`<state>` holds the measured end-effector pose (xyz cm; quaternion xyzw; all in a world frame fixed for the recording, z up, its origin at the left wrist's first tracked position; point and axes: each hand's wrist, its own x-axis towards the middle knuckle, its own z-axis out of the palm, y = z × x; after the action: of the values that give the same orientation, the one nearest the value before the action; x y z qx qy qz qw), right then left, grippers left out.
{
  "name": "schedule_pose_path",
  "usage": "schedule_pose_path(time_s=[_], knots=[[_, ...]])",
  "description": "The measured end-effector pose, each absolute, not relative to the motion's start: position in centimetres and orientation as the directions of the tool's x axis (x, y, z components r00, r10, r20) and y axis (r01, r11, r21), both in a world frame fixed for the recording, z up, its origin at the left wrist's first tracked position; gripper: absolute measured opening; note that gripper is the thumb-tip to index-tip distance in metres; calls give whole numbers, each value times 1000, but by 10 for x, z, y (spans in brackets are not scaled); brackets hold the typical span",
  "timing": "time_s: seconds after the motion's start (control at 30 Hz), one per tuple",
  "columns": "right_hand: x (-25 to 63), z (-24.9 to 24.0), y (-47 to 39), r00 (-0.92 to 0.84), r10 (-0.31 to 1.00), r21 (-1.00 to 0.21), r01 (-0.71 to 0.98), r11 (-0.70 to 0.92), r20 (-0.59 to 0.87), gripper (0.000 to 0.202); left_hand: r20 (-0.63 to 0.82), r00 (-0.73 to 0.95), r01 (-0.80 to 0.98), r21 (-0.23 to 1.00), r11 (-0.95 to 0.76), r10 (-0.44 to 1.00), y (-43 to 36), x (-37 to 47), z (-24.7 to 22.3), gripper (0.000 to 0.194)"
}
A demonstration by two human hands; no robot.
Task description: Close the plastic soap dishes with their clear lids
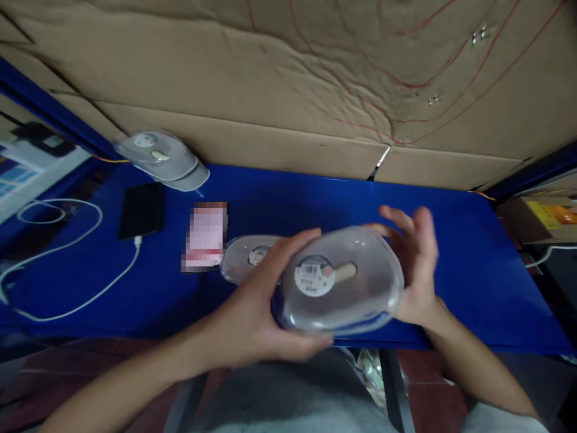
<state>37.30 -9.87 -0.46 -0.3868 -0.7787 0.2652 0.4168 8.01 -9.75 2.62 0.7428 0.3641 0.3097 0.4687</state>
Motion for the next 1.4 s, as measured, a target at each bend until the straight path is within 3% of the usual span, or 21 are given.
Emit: schedule_pose_path(time_s=[0.13, 0.27, 0.37, 0.57, 0.77, 0.97, 1.1, 1.2, 1.27, 1.4], knots=[[368, 0, -82, -374, 862, -891, 160, 425, 344, 126, 317, 541, 453, 670, -588, 779, -72, 89, 27, 117], [370, -11, -71, -308, 926, -971, 22, 238, 219, 93, 405, 641, 432, 512, -743, 652, -55, 98, 19, 123], [370, -19, -68, -281, 933, -971, 15, 240, 226, 77, 422, 688, 432, 417, -800, 591, -49, 99, 11, 126], [366, -12, -73, -368, 908, -975, 22, 222, 199, 83, 470, 765, 393, 201, -897, 440, -39, 90, -1, 111], [361, -8, -80, -289, 942, -978, 74, 197, 168, 77, 567, 729, 432, 54, -900, 384, -41, 89, -13, 94], [355, -8, -84, -258, 950, -979, 59, 196, 175, 71, 582, 707, 438, 85, -895, 402, -45, 90, -13, 89], [362, -5, -77, -212, 963, -978, 95, 187, 164, 71, 571, 668, 391, 275, -878, 477, -42, 90, -12, 110], [389, 6, -68, -43, 992, -989, 88, 122, 118, 68, 517, 658, 383, 397, -834, 548, -44, 79, -1, 123], [416, 9, -66, 128, 991, -997, 72, 30, 39, 67, 453, 667, 453, 384, -804, 592, -49, 65, 7, 111], [469, -13, -76, 360, 919, -981, 51, -189, -158, 63, 380, 650, 630, 217, -746, 659, -64, 28, 6, 85]])
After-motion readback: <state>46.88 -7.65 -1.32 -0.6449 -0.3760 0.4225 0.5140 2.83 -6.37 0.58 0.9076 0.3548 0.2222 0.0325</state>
